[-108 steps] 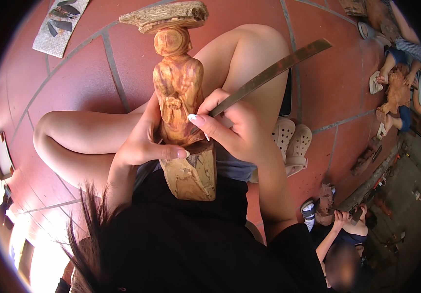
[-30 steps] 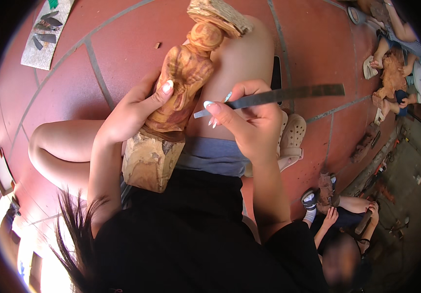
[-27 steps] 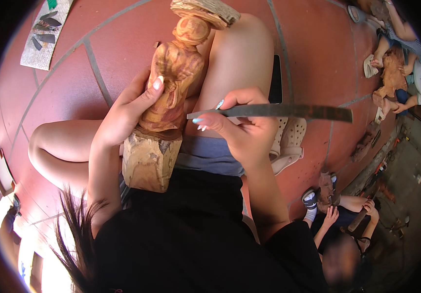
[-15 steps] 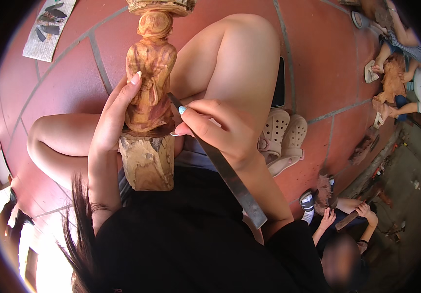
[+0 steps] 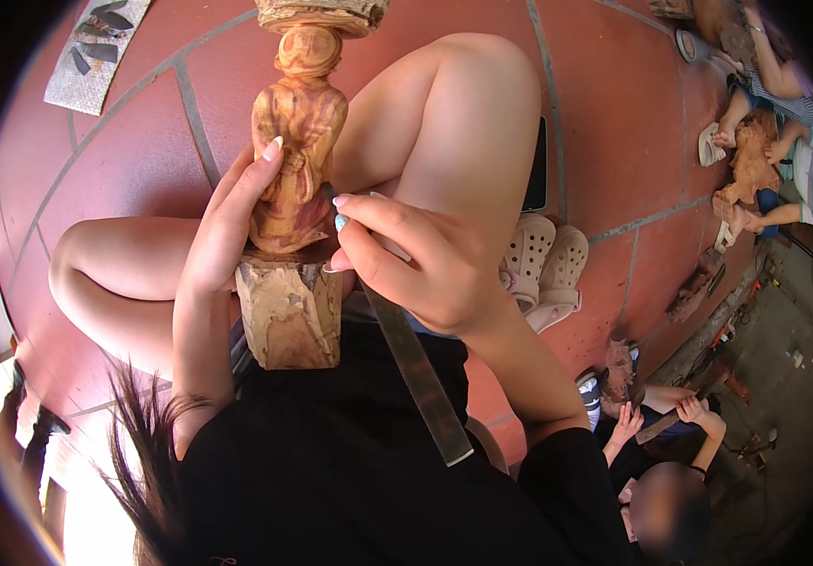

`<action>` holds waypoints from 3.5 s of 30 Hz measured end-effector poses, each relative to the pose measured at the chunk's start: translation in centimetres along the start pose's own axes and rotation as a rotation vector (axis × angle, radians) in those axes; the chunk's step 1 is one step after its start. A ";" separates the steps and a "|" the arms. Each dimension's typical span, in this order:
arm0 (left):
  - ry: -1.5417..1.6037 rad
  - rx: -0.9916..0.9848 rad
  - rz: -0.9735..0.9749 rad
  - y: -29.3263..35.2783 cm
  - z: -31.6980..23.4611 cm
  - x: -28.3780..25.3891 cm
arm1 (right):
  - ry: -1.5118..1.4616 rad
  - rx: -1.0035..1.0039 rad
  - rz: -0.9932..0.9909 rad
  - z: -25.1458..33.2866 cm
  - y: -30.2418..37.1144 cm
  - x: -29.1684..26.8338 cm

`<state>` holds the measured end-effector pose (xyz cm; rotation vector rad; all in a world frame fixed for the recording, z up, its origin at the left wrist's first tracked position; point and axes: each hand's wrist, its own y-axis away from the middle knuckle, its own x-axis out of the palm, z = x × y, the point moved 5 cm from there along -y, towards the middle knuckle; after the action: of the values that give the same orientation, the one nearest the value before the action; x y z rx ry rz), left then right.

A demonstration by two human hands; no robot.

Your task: The person carves a wooden figurine using a metal file, focusing on refining the torso and head details. The person holds the figurine with the left hand and files with the right hand, occasionally rotating the piece to access different angles.

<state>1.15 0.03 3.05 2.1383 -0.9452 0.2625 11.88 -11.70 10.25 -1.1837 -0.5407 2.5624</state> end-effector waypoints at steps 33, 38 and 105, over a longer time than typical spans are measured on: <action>-0.085 0.007 -0.053 0.1 0.1 0.4 | -0.025 0.036 0.071 1.0 0.2 -0.2; -0.061 0.022 -0.023 -0.1 0.2 0.3 | 0.009 -0.015 0.044 0.6 -0.2 -0.2; -0.116 0.042 -0.001 -0.1 0.6 0.2 | 0.005 0.027 0.100 3.5 -0.8 0.0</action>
<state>1.35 -0.50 2.64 2.2117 -1.0129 0.1604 9.27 -11.78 12.64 -1.2370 -0.4557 2.6407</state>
